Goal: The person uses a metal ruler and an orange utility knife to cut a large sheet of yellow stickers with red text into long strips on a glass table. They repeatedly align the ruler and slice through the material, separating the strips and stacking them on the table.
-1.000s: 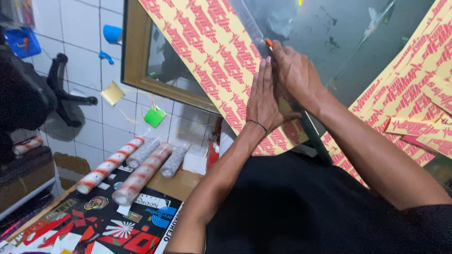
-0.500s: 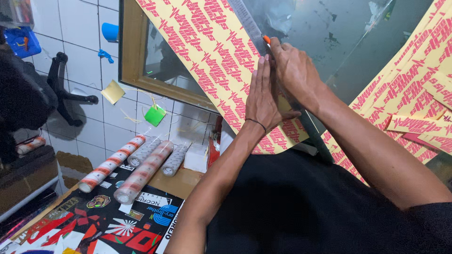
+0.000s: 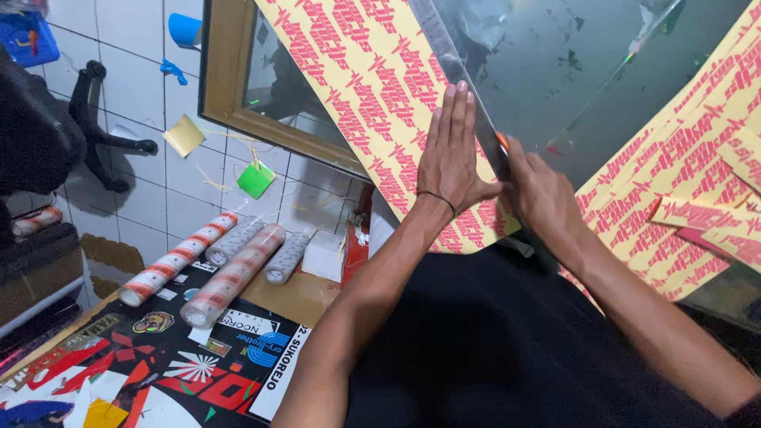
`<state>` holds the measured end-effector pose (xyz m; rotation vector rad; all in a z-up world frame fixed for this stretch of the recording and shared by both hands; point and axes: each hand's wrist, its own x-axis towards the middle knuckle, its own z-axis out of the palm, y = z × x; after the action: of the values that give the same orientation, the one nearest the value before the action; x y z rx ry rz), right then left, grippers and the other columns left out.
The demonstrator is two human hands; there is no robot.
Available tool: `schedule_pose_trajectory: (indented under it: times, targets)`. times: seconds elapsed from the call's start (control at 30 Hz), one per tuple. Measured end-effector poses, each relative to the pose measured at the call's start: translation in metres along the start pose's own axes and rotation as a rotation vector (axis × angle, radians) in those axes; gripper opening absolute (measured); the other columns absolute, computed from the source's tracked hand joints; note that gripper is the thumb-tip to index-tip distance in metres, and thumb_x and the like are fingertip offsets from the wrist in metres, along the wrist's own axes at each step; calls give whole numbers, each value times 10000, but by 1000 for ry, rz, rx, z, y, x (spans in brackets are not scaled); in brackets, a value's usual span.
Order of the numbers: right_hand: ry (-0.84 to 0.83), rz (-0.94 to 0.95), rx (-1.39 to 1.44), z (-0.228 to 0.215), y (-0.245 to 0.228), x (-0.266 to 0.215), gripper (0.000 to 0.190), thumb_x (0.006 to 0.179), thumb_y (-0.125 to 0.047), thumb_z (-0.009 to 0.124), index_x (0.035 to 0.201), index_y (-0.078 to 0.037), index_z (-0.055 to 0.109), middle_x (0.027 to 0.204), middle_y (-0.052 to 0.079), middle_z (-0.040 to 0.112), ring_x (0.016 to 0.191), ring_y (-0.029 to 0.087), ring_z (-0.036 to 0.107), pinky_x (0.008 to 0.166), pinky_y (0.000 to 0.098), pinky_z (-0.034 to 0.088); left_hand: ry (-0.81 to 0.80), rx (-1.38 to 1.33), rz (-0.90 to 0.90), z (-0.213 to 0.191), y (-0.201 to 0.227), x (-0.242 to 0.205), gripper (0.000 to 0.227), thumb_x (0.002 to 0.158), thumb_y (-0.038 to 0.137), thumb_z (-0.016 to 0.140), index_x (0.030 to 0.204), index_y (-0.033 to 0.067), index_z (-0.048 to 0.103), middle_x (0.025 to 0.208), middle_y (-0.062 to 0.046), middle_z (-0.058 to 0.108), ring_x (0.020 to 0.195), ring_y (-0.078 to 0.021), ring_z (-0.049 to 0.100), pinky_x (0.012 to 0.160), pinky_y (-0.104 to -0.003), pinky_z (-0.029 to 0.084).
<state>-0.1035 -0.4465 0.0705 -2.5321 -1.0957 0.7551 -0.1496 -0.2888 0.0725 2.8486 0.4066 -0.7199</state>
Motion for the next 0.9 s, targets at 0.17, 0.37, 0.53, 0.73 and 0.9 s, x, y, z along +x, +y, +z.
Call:
schedule_pose_trajectory:
  times: [0.17, 0.37, 0.53, 0.73, 0.9]
  targets:
    - [-180, 193, -11, 29, 29, -95, 581, 964, -144, 481, 1521, -135, 316, 1011, 184, 582, 659, 485, 640, 552, 590, 526, 18, 99, -11, 6, 2, 0, 1458, 618, 1005, 508, 1582, 2, 70, 1652, -157, -10, 1531, -295, -50, 1253, -412, -42]
    - [-322, 317, -52, 56, 57, -156, 732, 935, -70, 452, 1604, -235, 206, 1062, 139, 541, 667, 466, 620, 543, 584, 493, 49, 212, -13, 11, 6, -4, 1468, 647, 1077, 328, 1579, -20, 35, 1648, -159, -22, 1528, -298, -50, 1241, -436, -61]
    - [-284, 290, -24, 59, 61, -163, 719, 930, -59, 463, 1598, -184, 228, 1068, 134, 546, 638, 448, 619, 508, 548, 475, 55, 250, -27, 7, 4, -6, 1457, 649, 1081, 316, 1577, -5, 26, 1636, -158, -37, 1519, -310, -63, 1252, -467, -46]
    - [-302, 282, -116, 76, 75, -178, 653, 954, -160, 447, 1574, -194, 245, 1068, 142, 506, 645, 466, 614, 518, 595, 495, -14, 138, -2, 2, 2, -11, 1445, 723, 1073, 490, 1566, 6, 0, 1627, -134, -53, 1505, -301, -69, 1273, -461, 33]
    - [-219, 205, -82, 75, 76, -181, 736, 925, -62, 462, 1601, -204, 209, 1064, 160, 499, 570, 509, 543, 496, 592, 373, 71, 194, -18, 12, 4, -8, 1459, 657, 1063, 393, 1584, -5, 36, 1643, -150, -32, 1523, -300, -58, 1247, -447, -48]
